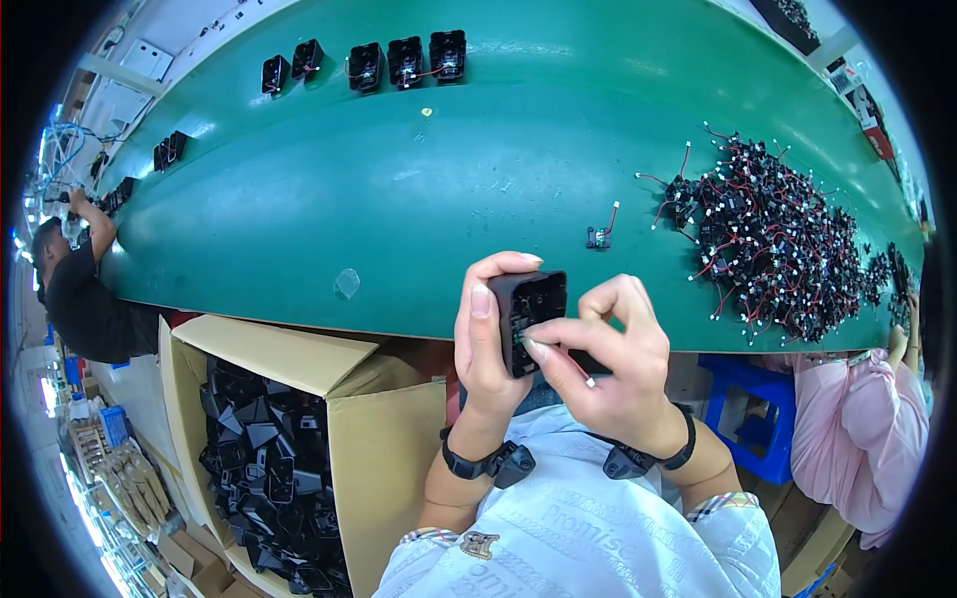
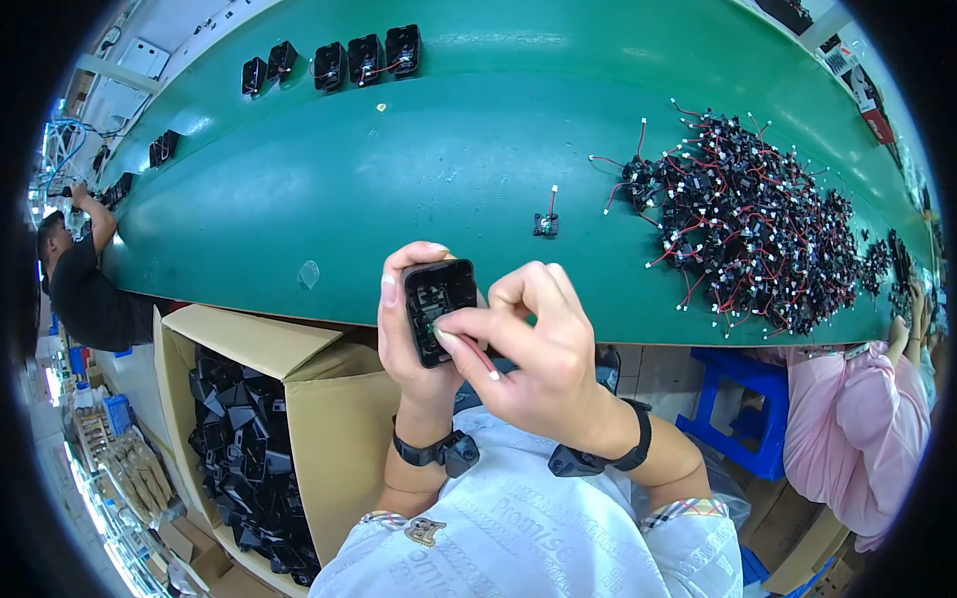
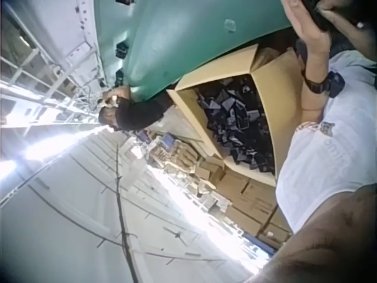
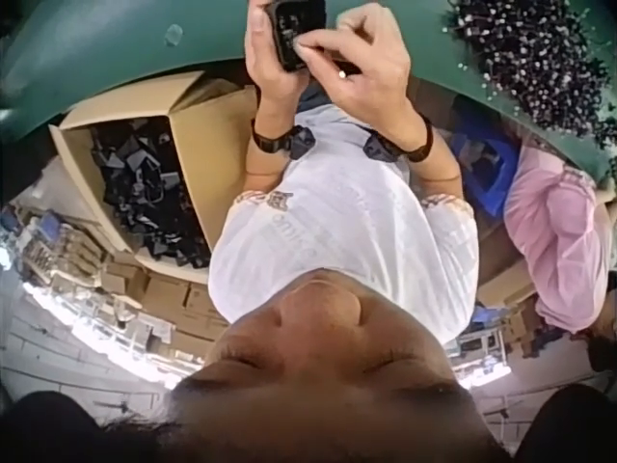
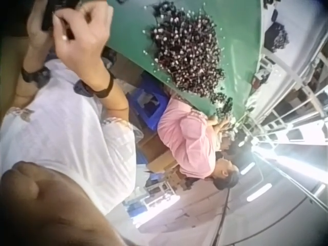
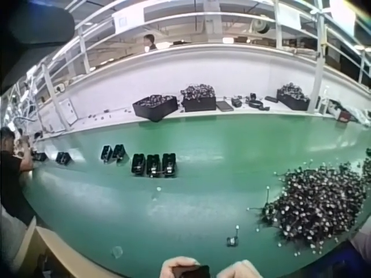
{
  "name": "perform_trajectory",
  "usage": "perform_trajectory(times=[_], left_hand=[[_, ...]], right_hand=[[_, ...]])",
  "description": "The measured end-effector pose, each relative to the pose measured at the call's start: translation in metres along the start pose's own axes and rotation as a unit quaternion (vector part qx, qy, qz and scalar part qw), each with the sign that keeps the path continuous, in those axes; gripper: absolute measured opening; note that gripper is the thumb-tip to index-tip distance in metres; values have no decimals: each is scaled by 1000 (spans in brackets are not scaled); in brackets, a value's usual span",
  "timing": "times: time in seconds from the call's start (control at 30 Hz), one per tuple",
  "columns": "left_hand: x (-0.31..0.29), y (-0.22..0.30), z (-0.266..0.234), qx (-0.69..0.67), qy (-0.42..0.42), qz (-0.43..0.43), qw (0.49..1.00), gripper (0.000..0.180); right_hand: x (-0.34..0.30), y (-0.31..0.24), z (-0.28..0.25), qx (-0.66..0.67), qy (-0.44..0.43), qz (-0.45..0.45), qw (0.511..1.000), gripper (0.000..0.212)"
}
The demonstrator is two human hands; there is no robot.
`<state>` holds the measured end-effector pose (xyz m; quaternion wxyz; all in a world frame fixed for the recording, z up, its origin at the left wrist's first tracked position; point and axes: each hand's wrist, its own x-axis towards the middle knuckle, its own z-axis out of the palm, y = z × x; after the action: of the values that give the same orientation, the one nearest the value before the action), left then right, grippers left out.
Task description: The person picks up a black plastic housing and a small circuit board with wires, inserts the board into the housing by hand, and places the assembled unit onto the green workbench.
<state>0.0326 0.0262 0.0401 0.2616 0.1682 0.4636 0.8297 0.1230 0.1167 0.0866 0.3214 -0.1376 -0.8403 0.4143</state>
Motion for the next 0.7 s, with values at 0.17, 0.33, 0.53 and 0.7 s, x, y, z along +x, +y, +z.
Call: perform_trajectory(times=[0.17,0.33,0.53,0.7], left_hand=[[7,6,4,29,-18,-21,999,49],[8,-1,3,48,-59,-47,996,32],[12,4,2,-38,-81,-142,986,39],[14,32,-4,96,-92,-114,985,39]], right_hand=[[5,1,-16,-82,-66,-77,991,37],[11,24,-24,-39,-114,-88,989,42],[-3,53,-18,319,-57,44,945,35],[-13,53,-8,508,-71,219,830,46]])
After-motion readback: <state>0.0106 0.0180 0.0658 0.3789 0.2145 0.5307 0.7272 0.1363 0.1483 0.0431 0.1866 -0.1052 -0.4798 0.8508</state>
